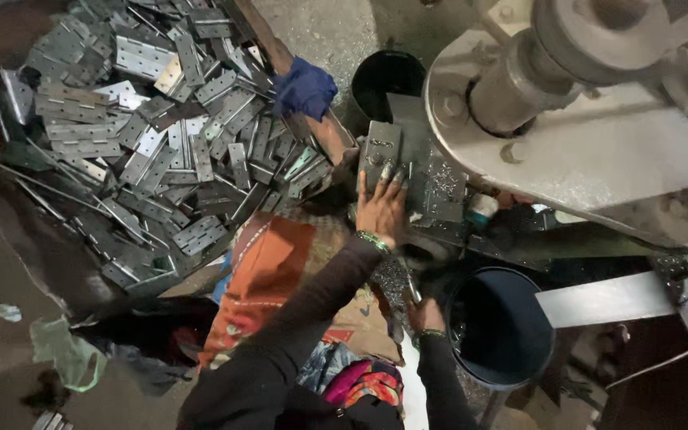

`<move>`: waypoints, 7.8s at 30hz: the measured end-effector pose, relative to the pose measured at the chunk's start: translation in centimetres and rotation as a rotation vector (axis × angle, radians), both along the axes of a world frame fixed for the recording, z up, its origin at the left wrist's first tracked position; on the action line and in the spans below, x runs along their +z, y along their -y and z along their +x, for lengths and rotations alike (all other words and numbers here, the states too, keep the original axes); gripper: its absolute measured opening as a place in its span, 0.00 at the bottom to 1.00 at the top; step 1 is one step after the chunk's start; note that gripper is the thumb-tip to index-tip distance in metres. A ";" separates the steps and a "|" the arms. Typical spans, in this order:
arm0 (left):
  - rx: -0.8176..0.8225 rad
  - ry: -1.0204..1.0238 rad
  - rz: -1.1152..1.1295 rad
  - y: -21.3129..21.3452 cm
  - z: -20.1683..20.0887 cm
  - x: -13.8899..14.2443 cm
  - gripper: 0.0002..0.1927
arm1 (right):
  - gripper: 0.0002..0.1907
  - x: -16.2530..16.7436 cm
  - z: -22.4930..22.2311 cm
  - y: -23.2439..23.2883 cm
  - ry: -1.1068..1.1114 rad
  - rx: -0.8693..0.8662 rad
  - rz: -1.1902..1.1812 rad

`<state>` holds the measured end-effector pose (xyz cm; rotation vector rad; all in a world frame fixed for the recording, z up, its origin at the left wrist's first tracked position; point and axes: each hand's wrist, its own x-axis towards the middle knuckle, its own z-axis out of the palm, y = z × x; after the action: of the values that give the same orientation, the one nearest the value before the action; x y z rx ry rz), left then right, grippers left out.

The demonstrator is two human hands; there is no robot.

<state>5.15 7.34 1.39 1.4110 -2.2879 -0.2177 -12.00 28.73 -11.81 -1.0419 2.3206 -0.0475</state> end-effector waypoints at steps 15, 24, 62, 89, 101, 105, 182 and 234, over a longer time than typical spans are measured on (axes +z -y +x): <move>0.018 -0.077 -0.032 0.5 -0.7 1.2 0.28 | 0.29 0.8 1.7 -1.4 -0.286 0.061 -0.048; 0.010 -0.102 -0.061 0.6 0.9 0.7 0.22 | 0.31 5.2 -3.0 0.0 -0.077 0.163 0.015; 0.099 -0.040 -0.151 0.1 -0.6 2.2 0.19 | 0.37 8.3 -2.4 -2.6 -0.168 0.302 0.048; 0.509 0.059 0.065 10.3 28.3 -1.8 0.24 | 0.31 8.0 -1.0 -2.4 -0.184 0.168 0.248; 0.495 0.066 -0.108 7.0 31.2 -1.0 0.13 | 0.31 7.6 -0.8 -1.8 -0.212 0.205 0.223; 0.460 -0.009 -0.001 6.4 30.0 0.1 0.26 | 0.29 8.1 -0.9 -1.9 -0.183 0.225 0.089; 0.012 -0.011 -0.022 -3.0 -0.9 0.8 0.23 | 0.33 8.2 1.2 -0.9 -0.193 0.116 -0.076; -0.004 0.019 0.024 -2.9 -1.3 2.3 0.26 | 0.27 11.3 -2.1 0.6 -0.155 0.203 -0.041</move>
<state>3.85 10.24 3.74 1.4262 -2.3113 -0.2354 -14.12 28.18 -0.53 -1.3388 2.3459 0.0677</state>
